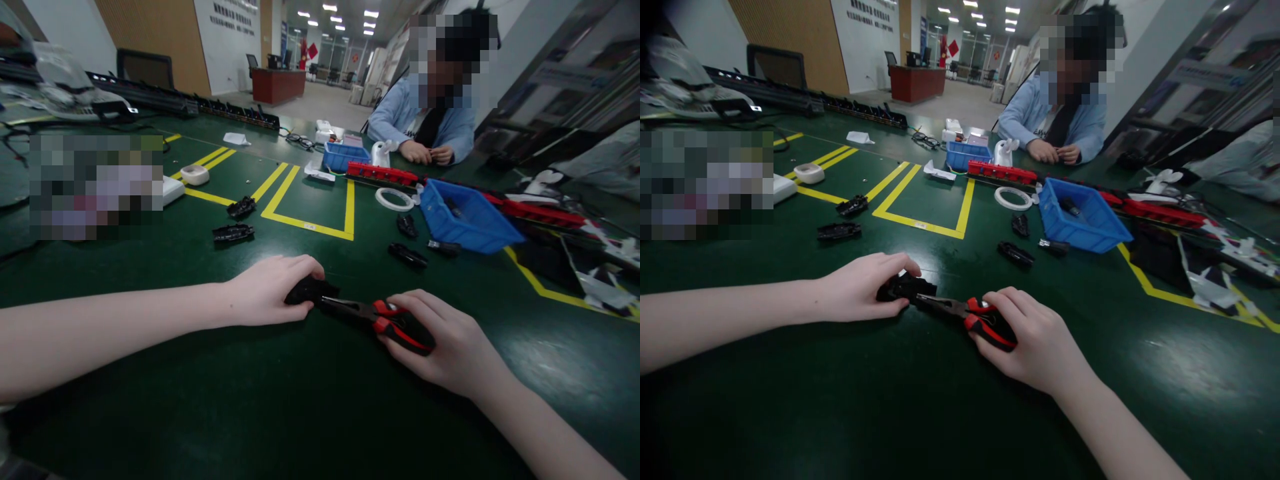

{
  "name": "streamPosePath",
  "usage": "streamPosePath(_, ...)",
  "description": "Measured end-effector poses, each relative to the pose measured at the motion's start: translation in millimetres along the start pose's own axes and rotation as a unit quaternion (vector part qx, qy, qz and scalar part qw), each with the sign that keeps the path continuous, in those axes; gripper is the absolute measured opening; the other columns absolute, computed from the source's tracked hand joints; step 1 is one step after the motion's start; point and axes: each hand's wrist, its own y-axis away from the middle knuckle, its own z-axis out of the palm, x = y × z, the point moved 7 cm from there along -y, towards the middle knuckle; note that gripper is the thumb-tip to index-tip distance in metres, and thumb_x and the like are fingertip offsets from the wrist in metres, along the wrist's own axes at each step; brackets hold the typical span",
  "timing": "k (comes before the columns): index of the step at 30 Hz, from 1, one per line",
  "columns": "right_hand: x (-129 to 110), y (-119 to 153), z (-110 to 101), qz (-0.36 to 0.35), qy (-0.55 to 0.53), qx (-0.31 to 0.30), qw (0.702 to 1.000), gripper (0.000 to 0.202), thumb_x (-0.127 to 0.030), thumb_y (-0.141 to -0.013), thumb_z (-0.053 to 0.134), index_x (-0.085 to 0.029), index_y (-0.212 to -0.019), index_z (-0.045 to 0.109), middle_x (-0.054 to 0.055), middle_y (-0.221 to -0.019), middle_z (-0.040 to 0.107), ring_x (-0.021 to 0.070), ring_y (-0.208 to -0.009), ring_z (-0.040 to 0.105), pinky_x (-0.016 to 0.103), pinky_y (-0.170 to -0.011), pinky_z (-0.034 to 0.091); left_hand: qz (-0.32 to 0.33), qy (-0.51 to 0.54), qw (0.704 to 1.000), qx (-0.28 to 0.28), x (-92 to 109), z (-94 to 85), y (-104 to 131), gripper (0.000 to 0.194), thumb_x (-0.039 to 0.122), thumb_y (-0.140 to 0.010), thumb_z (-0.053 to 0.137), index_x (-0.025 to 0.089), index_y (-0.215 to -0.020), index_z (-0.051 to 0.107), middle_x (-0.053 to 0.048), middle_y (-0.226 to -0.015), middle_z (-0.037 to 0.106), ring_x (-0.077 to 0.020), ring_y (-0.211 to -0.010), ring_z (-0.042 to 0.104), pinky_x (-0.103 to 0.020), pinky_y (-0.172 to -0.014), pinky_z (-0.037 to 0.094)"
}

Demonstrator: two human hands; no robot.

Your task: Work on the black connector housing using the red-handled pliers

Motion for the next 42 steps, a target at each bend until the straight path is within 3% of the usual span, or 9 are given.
streamPosePath(5,0.8,-0.4,-1.1,0.008,-0.004,-0.001,1.000,0.035,-0.033,-0.086,0.068,-0.019,-0.117,0.059,0.011,-0.107,0.071,0.0236,-0.090,0.071,0.035,-0.074,0.061,0.020,-0.003,1.000,0.008,-3.1,0.1,-0.7,0.028,0.026,-0.095,0.061,0.019,-0.122,0.058,-0.007,-0.121,0.060,-0.0205,-0.100,0.064,-0.033,-0.083,0.051)
streamPosePath(18,-3.4,-4.4,1.9,0.023,-0.018,-0.010,1.000,0.031,-0.033,-0.087,0.066,-0.020,-0.115,0.060,0.010,-0.106,0.071,0.0229,-0.089,0.072,0.034,-0.075,0.060,0.048,0.009,0.999,0.003,-1.7,3.0,-3.8,0.028,0.026,-0.094,0.064,0.017,-0.121,0.058,-0.008,-0.123,0.061,-0.0221,-0.106,0.064,-0.035,-0.090,0.053)
streamPosePath(42,6.3,-3.6,-1.6,0.040,-0.036,-0.052,0.997,0.030,-0.036,-0.088,0.064,-0.022,-0.114,0.061,0.008,-0.103,0.072,0.0210,-0.083,0.072,0.032,-0.069,0.060,0.046,-0.005,0.999,-0.015,-6.0,5.9,-5.8,0.027,0.028,-0.098,0.064,0.019,-0.123,0.057,-0.006,-0.118,0.063,-0.0225,-0.106,0.063,-0.034,-0.085,0.049)
